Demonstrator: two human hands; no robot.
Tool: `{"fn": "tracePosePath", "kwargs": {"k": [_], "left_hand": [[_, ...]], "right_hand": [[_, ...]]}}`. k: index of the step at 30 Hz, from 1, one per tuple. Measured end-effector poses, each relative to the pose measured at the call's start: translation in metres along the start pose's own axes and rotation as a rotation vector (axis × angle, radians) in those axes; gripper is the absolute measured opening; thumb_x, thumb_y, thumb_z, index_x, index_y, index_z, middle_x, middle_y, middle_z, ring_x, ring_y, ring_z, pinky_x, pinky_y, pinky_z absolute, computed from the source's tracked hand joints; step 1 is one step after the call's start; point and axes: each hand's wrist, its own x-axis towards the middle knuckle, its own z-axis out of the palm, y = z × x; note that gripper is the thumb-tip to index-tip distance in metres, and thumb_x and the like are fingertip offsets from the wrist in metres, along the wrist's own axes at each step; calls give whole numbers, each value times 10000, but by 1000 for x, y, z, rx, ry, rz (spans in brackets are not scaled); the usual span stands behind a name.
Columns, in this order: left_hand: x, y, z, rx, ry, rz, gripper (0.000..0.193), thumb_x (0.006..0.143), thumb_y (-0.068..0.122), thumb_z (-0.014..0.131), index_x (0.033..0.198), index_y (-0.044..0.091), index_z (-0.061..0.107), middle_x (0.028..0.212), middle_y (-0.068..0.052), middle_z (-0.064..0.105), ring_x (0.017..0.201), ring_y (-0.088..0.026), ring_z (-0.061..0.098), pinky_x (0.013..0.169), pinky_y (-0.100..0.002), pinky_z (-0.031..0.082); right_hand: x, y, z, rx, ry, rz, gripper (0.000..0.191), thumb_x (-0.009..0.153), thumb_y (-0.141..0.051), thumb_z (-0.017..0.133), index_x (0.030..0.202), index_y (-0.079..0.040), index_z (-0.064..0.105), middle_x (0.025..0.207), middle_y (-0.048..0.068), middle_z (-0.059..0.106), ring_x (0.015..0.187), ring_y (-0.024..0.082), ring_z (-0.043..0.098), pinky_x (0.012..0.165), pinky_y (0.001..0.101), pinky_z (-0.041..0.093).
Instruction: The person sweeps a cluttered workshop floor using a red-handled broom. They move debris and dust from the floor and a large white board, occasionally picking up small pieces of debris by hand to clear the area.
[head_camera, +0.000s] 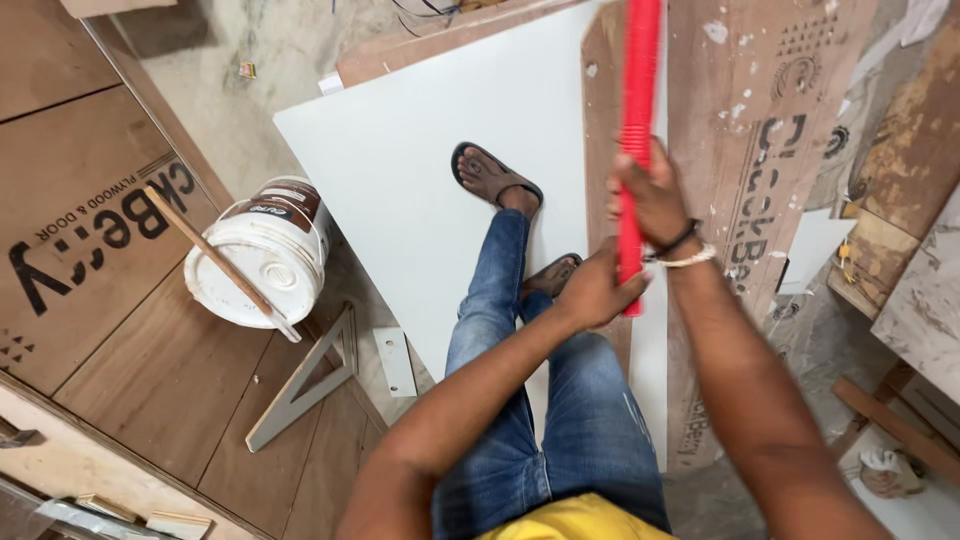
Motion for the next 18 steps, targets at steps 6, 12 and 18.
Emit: {"fn": "tracePosePath", "kwargs": {"k": [6, 12, 18], "left_hand": [[-18, -82, -12, 36, 112, -101, 445, 928, 277, 696, 1305, 72, 578, 1079, -160, 728, 906, -292, 755, 801, -384, 600], [-154, -183, -147, 665, 563, -137, 310, 967, 325, 617, 1039, 49, 741, 1157, -213, 715, 1022, -380, 688, 905, -449, 532], [-240, -193, -201, 611, 519, -761, 655, 867, 475, 709, 1355, 68, 554, 1439, -238, 528, 1205, -426, 583, 972, -519, 476]], "right_hand": [[-175, 45, -175, -1025, 149, 560, 587, 978, -549, 616, 1163, 8, 603, 825, 215, 627, 674, 328, 596, 658, 518, 515], [-393, 43, -271, -1435, 180, 1271, 578, 944, -530, 645, 1242, -38, 600, 972, 230, 646, 839, 372, 609, 767, 547, 505], [-347, 13, -244, -1423, 272, 1280, 600, 909, -512, 674, 1321, -83, 596, 1119, 245, 664, 1004, 415, 621, 875, 576, 496]]}}
